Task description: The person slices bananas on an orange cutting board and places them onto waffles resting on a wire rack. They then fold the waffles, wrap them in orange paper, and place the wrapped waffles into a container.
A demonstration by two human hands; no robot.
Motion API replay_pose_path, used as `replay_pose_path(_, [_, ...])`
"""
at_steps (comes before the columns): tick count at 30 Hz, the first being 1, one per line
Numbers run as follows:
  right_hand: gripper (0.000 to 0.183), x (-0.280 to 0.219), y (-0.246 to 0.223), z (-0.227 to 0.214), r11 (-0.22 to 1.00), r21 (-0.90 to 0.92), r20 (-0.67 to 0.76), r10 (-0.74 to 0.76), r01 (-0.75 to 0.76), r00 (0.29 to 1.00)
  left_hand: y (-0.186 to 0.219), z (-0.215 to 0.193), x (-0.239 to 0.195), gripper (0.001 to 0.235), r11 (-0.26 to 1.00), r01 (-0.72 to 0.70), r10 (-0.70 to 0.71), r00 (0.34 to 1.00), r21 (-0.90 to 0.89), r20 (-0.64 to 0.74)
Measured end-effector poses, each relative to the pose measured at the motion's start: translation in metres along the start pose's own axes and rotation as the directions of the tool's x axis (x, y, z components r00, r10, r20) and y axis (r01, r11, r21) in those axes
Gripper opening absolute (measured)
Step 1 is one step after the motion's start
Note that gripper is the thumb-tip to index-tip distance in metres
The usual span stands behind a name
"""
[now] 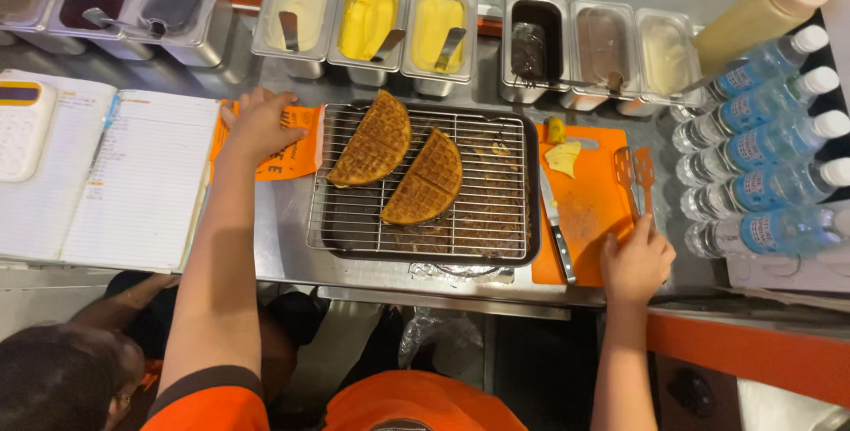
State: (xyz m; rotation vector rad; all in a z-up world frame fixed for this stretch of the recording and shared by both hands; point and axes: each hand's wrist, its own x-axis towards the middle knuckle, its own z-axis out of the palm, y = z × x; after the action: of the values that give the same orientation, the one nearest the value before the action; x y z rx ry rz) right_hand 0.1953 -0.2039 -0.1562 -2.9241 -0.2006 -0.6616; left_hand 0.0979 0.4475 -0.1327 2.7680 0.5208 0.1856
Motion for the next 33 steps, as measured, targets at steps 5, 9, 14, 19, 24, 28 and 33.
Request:
replay_pose_path(5, [0.046,0.006,0.018,0.019,0.992,0.031,-0.060,0.123,-0.122,0.991,0.002,-0.002,-0.005,0.050,0.998,-0.007,0.006,1.000,-0.056,-0.025])
replay_pose_path(9, [0.028,0.016,0.016,0.013,0.984,0.017,-0.014,0.175,-0.175,0.984,0.006,-0.007,-0.008,0.057,0.997,-0.004,0.001,0.999,-0.079,-0.037])
replay_pose_path(14, [0.029,0.017,-0.017,-0.044,0.955,0.296,-0.159,0.079,-0.028,0.984,0.008,-0.011,-0.004,0.054,1.000,0.024,-0.025,1.000,0.017,0.011])
replay_pose_path(19, [0.036,0.014,-0.072,-0.104,0.584,0.726,0.355,0.136,-0.364,0.925,0.007,-0.011,0.002,0.056,1.000,0.014,-0.014,1.000,0.014,0.001])
replay_pose_path(24, [0.035,-0.004,-0.104,-0.124,0.488,0.772,0.510,-0.091,-0.408,0.855,0.008,-0.016,0.007,0.062,0.997,0.053,-0.055,0.998,0.050,0.039])
replay_pose_path(28, [0.036,-0.018,-0.114,-0.124,0.469,0.717,0.628,-0.111,-0.516,0.771,0.010,-0.017,0.008,0.055,0.996,0.032,-0.035,0.999,0.084,0.027])
replay_pose_path(33, [0.037,-0.029,-0.119,-0.119,0.448,0.718,0.649,-0.153,-0.533,0.745,0.002,-0.014,0.013,0.070,0.996,0.068,-0.068,0.998,0.055,-0.005])
